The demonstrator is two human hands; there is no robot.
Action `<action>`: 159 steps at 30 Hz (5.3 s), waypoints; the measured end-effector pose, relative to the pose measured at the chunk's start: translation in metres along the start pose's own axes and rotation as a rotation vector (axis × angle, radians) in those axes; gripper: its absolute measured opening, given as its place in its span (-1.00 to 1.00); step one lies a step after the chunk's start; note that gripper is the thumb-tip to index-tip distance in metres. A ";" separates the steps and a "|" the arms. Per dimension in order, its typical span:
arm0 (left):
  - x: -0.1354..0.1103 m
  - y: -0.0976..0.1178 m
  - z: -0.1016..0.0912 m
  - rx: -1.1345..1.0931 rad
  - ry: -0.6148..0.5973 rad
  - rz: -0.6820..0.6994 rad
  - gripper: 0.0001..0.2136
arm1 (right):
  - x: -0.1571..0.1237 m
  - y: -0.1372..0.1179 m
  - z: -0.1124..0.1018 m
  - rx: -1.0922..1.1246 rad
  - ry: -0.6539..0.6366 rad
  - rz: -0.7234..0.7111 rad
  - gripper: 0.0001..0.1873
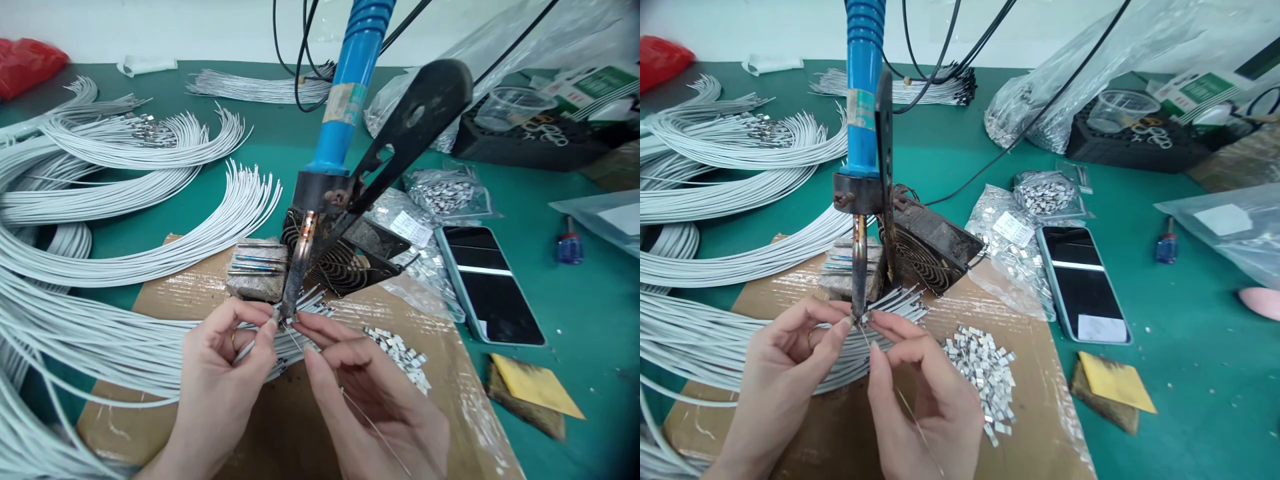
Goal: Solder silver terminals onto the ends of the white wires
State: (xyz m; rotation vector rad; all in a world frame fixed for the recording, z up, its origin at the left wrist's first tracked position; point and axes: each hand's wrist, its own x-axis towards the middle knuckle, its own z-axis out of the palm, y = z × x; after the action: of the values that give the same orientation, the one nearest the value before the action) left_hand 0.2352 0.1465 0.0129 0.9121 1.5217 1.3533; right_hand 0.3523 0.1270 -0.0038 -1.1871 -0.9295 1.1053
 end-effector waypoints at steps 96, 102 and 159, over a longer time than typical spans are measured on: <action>-0.003 -0.008 -0.007 0.031 -0.046 -0.033 -0.90 | -0.004 0.000 0.000 -0.108 0.057 0.069 -0.78; -0.002 -0.005 -0.005 -0.009 -0.044 -0.036 -0.92 | -0.004 0.001 0.000 -0.127 0.056 0.024 -0.79; 0.000 -0.005 -0.005 -0.018 -0.048 -0.011 -0.88 | -0.002 0.004 0.004 -0.237 0.091 -0.215 -0.81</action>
State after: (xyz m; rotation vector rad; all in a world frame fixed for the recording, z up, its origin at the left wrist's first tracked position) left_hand 0.2311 0.1438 0.0079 0.9177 1.4745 1.3262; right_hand 0.3471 0.1264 -0.0074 -1.2840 -1.1117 0.7789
